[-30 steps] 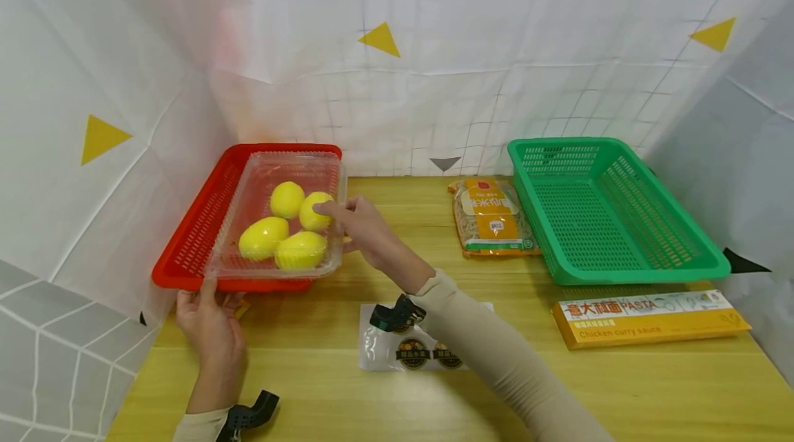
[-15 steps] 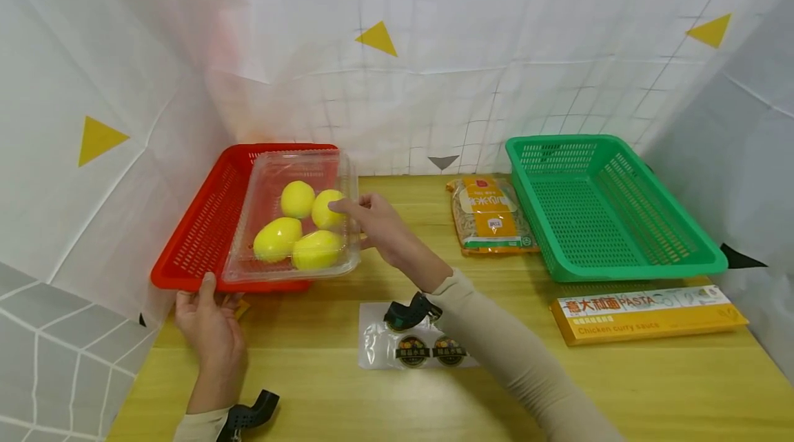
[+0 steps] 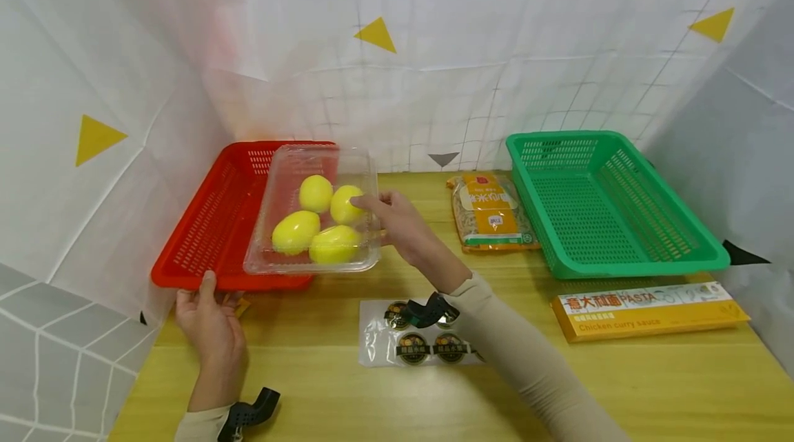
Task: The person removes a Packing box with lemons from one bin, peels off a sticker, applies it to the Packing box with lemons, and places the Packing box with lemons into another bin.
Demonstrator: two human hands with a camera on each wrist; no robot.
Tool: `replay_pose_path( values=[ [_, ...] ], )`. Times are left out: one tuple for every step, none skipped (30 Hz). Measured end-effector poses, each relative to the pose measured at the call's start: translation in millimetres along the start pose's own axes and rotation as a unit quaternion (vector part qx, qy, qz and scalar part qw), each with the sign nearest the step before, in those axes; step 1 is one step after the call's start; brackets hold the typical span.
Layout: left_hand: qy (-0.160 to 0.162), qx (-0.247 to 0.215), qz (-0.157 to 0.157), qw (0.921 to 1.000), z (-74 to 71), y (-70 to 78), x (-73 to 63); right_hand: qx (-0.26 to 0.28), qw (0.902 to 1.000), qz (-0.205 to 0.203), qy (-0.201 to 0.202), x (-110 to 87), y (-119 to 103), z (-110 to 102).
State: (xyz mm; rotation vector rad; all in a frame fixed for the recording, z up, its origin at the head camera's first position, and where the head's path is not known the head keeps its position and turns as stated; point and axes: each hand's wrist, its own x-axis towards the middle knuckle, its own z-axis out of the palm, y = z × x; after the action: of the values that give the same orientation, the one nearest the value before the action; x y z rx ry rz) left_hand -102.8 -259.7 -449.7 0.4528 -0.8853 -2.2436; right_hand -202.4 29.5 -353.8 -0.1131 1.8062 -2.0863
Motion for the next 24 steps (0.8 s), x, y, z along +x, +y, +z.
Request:
replay_pose_path(
  values=[
    [0.000, 0.002, -0.001, 1.0000, 0.1, -0.1, 0.1, 0.003, 1.0000, -0.001, 0.001, -0.5, 0, -1],
    [0.001, 0.002, -0.003, 1.0000, 0.4, -0.3, 0.0, 0.005, 1.0000, -0.002, 0.003, -1.2, -1, -3],
    [0.001, 0.005, -0.004, 1.0000, 0.6, -0.5, -0.2, 0.006, 1.0000, -0.002, 0.004, -2.1, -1, -4],
    [0.001, 0.006, -0.005, 1.0000, 1.1, -0.6, -0.1, 0.010, 0.9999, -0.003, 0.004, -2.9, -1, -6],
    [0.000, 0.008, -0.006, 1.0000, 1.6, -0.8, 0.0, 0.014, 0.9999, -0.005, 0.005, -3.6, -2, -8],
    [-0.001, 0.006, -0.008, 1.0000, 2.3, -0.8, 0.1, 0.018, 0.9998, -0.007, 0.003, -4.2, -2, -9],
    [-0.002, 0.006, -0.008, 0.9999, 2.9, -0.8, 0.2, 0.022, 0.9997, -0.009, 0.001, -5.0, -3, -11],
    [-0.004, 0.004, -0.009, 0.9999, 3.5, -0.8, 0.2, 0.026, 0.9996, -0.011, -0.003, -5.6, -4, -13],
    [-0.007, 0.004, -0.008, 0.9999, 4.1, -0.9, 0.2, 0.030, 0.9994, -0.013, -0.007, -5.7, -4, -14],
    [-0.009, 0.003, -0.006, 0.9999, 4.7, -1.1, 0.5, 0.035, 0.9992, -0.014, -0.012, -5.6, -4, -16],
    [-0.011, 0.000, -0.005, 0.9999, 4.9, -1.3, 0.3, 0.036, 0.9991, -0.015, -0.015, -5.7, -4, -18],
    [-0.013, -0.002, -0.004, 0.9999, 5.1, -1.5, 0.0, 0.037, 0.9990, -0.015, -0.018, -5.7, -3, -20],
    [-0.014, -0.005, -0.002, 0.9999, 5.1, -1.8, -0.4, 0.037, 0.9991, -0.014, -0.018, -5.8, -3, -21],
    [-0.016, -0.006, 0.000, 0.9999, 5.0, -2.1, -0.7, 0.036, 0.9991, -0.014, -0.018, -5.6, -3, -23],
    [-0.017, -0.009, 0.002, 0.9998, 4.7, -2.4, -1.2, 0.035, 0.9992, -0.013, -0.016, -5.5, -3, -25],
    [-0.018, -0.012, 0.003, 0.9998, 4.2, -2.5, -1.7, 0.034, 0.9992, -0.012, -0.015, -5.6, -3, -27],
    [-0.019, -0.014, 0.004, 0.9997, 3.6, -2.7, -2.2, 0.033, 0.9993, -0.012, -0.012, -6.0, -3, -29],
    [-0.020, -0.012, 0.007, 0.9997, 3.1, -2.9, -2.5, 0.030, 0.9994, -0.012, -0.009, -6.1, -3, -31],
    [-0.020, -0.011, 0.008, 0.9997, 2.5, -3.0, -2.8, 0.029, 0.9995, -0.013, -0.008, -6.4, -3, -32],
    [-0.021, -0.008, 0.010, 0.9997, 1.8, -3.1, -2.9, 0.027, 0.9995, -0.013, -0.007, -6.6, -4, -34],
    [-0.021, -0.008, 0.011, 0.9997, 1.2, -3.0, -2.9, 0.025, 0.9996, -0.015, -0.006, -7.0, -5, -36],
    [-0.022, -0.006, 0.013, 0.9997, 0.7, -2.9, -3.0, 0.024, 0.9996, -0.015, -0.006, -7.3, -5, -37],
    [-0.022, -0.006, 0.014, 0.9996, 0.2, -2.7, -2.9, 0.022, 0.9996, -0.016, -0.005, -7.5, -6, -39],
    [-0.022, -0.006, 0.016, 0.9996, -0.3, -2.4, -2.9, 0.020, 0.9997, -0.016, -0.004, -7.1, -6, -40]
  ],
)
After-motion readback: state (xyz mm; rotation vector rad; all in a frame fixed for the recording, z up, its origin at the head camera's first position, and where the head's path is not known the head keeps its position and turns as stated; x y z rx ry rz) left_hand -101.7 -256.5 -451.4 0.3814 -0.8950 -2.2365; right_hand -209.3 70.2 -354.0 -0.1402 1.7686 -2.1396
